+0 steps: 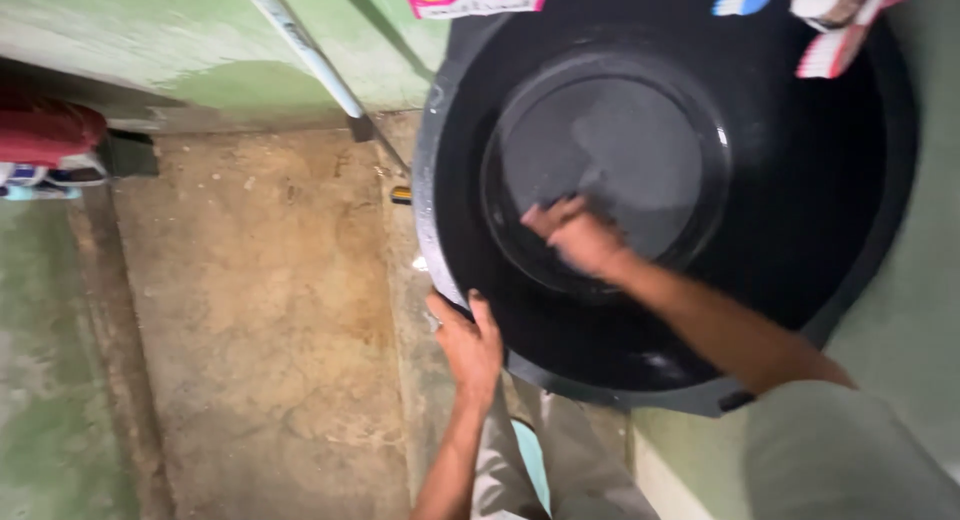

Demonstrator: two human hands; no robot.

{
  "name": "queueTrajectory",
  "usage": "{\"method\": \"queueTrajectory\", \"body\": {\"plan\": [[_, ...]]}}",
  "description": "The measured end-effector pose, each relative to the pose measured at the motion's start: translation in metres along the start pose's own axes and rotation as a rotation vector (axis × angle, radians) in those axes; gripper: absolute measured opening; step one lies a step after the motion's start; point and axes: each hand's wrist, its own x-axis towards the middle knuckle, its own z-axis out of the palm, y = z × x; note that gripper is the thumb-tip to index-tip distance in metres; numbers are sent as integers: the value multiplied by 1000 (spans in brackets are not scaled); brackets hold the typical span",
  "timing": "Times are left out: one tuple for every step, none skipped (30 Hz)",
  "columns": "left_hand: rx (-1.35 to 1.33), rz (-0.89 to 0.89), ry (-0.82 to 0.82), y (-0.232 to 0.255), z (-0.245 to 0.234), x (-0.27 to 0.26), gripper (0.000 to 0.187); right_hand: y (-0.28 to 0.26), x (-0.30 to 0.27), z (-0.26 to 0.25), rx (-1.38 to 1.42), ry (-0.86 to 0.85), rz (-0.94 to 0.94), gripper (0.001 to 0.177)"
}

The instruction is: Scrubbing a tub, filling it with water, and squeegeeing the floor in a bathroom.

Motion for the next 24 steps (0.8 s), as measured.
{"method": "queueTrajectory", "body": {"plan": [[46,4,-3,-3,0,3,50,30,11,-8,433,61,193,30],[86,-8,-13,-7,3,-3,51,64,11,-17,855,97,388,31],[84,-19,-9,-10,5,-10,51,46,10,-17,852,86,383,31],[100,194,88,-13,5,-6,49,25,17,-16,537,152,275,29],[114,409,181,-15,6,-2,47,5,25,-16,222,214,167,29],[100,403,180,-8,7,-3,47,-4,24,-21,-114,257,58,32],[30,217,93,-1,8,-4,47,-14,24,-25,-450,295,-56,38],[-20,36,12,2,-1,-1,48,-35,28,-24,-762,335,-175,44],[-15,34,21,3,-2,0,48,-33,25,3,-754,339,-181,44],[34,-56,-23,4,-3,1,49,-29,19,28,-338,361,-213,37],[83,-146,-66,5,-3,1,50,-26,14,54,79,374,-239,31],[81,-138,-64,4,-1,2,50,25,30,77,76,382,-238,31],[48,-67,-35,3,0,3,50,69,62,97,518,463,-131,16],[22,-10,-6,-2,-1,-4,51,102,92,119,969,517,-14,29],[28,-17,-5,-4,0,-9,51,86,88,104,975,510,-12,29],[36,-1,-7,-4,1,-6,51,71,93,87,829,459,20,25],[44,16,-9,-4,1,-2,51,56,98,68,684,407,51,23],[31,10,-13,1,1,-3,51,33,88,59,670,402,50,23],[-3,-59,-46,5,1,-4,49,9,78,51,446,385,53,20],[-26,-119,-65,8,-5,2,48,-25,79,45,238,377,47,22],[-29,-115,-53,0,0,0,48,-24,81,76,240,383,37,22],[24,-91,-48,-8,2,1,45,-28,87,107,560,328,22,16],[77,-68,-43,-16,3,2,42,-33,93,139,876,262,2,23],[69,-58,-35,-9,4,5,42,1,113,118,871,272,-8,23]]}}
